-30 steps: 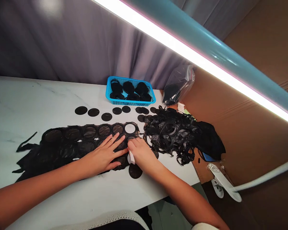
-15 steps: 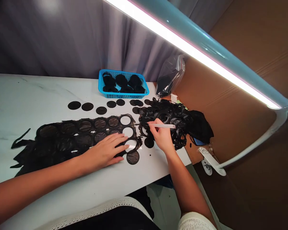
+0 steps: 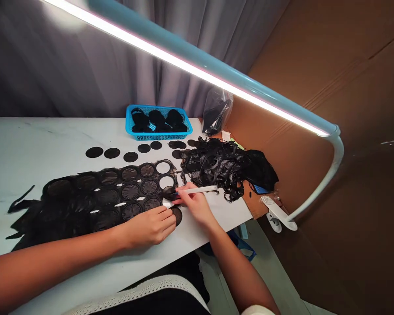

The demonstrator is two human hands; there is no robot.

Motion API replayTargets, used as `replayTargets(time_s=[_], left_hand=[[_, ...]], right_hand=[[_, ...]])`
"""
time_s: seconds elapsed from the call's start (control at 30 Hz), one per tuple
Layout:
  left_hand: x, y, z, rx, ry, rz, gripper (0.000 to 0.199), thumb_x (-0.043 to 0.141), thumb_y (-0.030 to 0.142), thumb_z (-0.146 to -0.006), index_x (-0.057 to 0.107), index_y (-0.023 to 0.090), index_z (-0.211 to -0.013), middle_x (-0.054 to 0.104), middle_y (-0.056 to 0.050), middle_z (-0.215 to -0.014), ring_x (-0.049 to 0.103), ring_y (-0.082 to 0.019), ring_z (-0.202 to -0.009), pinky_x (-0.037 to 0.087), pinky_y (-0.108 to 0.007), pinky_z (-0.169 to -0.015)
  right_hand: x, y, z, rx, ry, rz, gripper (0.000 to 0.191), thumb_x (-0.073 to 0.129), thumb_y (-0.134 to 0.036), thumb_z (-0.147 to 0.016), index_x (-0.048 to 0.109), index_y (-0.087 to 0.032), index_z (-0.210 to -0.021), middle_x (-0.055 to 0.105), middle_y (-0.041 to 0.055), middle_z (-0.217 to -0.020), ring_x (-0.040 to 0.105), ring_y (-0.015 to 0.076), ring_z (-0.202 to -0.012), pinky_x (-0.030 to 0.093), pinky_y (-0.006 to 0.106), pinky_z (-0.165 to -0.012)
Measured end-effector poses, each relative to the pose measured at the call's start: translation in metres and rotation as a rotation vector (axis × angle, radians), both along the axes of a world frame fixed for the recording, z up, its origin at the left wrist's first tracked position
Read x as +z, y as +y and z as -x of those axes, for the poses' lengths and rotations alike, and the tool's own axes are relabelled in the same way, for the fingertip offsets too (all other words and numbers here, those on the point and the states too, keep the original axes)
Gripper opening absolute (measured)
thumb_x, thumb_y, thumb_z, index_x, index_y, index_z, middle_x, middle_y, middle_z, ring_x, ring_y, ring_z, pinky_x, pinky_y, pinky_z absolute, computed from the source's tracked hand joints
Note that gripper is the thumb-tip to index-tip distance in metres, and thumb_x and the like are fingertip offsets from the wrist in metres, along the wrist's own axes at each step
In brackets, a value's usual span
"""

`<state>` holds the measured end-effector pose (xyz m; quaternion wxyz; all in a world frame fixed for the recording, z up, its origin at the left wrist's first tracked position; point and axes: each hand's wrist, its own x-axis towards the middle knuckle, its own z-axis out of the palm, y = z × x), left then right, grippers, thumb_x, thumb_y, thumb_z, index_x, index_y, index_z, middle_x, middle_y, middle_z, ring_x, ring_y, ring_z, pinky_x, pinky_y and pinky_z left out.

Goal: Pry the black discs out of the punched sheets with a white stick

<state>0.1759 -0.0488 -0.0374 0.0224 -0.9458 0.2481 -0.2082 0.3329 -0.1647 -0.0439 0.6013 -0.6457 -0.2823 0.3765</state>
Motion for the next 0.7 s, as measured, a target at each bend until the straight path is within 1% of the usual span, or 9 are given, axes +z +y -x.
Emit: replayTargets(time_s=[0.07,0.13,0.27,0.37,0.63,0.7], left_hand=[[0.002,-0.006,0.005,0.011,-0.018,0.003,0.023,0.048,0.010,-0.096,0.061,0.016,-0.078,0.058,-0.006,-0.078,0.052,-0.020,-0.074,0.039,-0.035,-0.066],[0.004,-0.011,0.012,0.007,-0.032,0.004,0.022,0.049,0.011,-0.095,0.061,0.016,-0.077,0.057,-0.006,-0.077,0.052,-0.020,-0.072,0.039,-0.035,-0.066],[0.005,-0.016,0.022,-0.022,-0.008,-0.014,0.020,0.050,0.011,-0.094,0.061,0.016,-0.078,0.056,-0.005,-0.076,0.052,-0.019,-0.070,0.042,-0.034,-0.067],[0.005,-0.012,0.026,-0.064,0.050,-0.024,0.019,0.051,0.012,-0.094,0.062,0.015,-0.079,0.056,-0.006,-0.077,0.052,-0.019,-0.071,0.042,-0.033,-0.066],[0.001,0.001,0.033,-0.168,0.095,0.020,0.021,0.049,0.013,-0.097,0.062,0.014,-0.081,0.059,-0.006,-0.081,0.054,-0.018,-0.074,0.045,-0.032,-0.074],[0.000,0.003,0.035,-0.131,0.109,0.060,0.022,0.048,0.015,-0.098,0.061,0.016,-0.082,0.061,-0.005,-0.083,0.055,-0.017,-0.077,0.046,-0.030,-0.077]], right_hand=[[-0.002,0.012,0.004,0.048,0.006,-0.005,0.038,0.070,-0.057,-0.080,0.056,-0.022,-0.075,0.062,0.0026,-0.097,0.064,0.0163,-0.081,0.063,0.035,-0.078],[-0.003,0.020,0.004,0.057,0.021,-0.005,0.040,0.071,-0.057,-0.078,0.055,-0.021,-0.074,0.060,0.0017,-0.093,0.062,0.0147,-0.080,0.063,0.035,-0.079],[-0.004,0.022,0.000,0.035,0.052,-0.006,0.040,0.072,-0.056,-0.078,0.054,-0.020,-0.073,0.058,0.0010,-0.089,0.061,0.0132,-0.080,0.063,0.034,-0.081],[-0.004,0.021,0.001,0.030,0.033,-0.021,0.040,0.071,-0.056,-0.078,0.055,-0.020,-0.074,0.058,0.0010,-0.089,0.061,0.0135,-0.082,0.063,0.034,-0.083],[-0.006,0.023,0.003,0.007,0.039,-0.033,0.040,0.072,-0.056,-0.077,0.055,-0.020,-0.073,0.056,0.0001,-0.087,0.061,0.0137,-0.082,0.063,0.035,-0.082],[-0.007,0.024,0.003,0.003,0.046,-0.033,0.040,0.072,-0.056,-0.078,0.054,-0.020,-0.072,0.057,0.0003,-0.087,0.061,0.0138,-0.083,0.062,0.035,-0.083]])
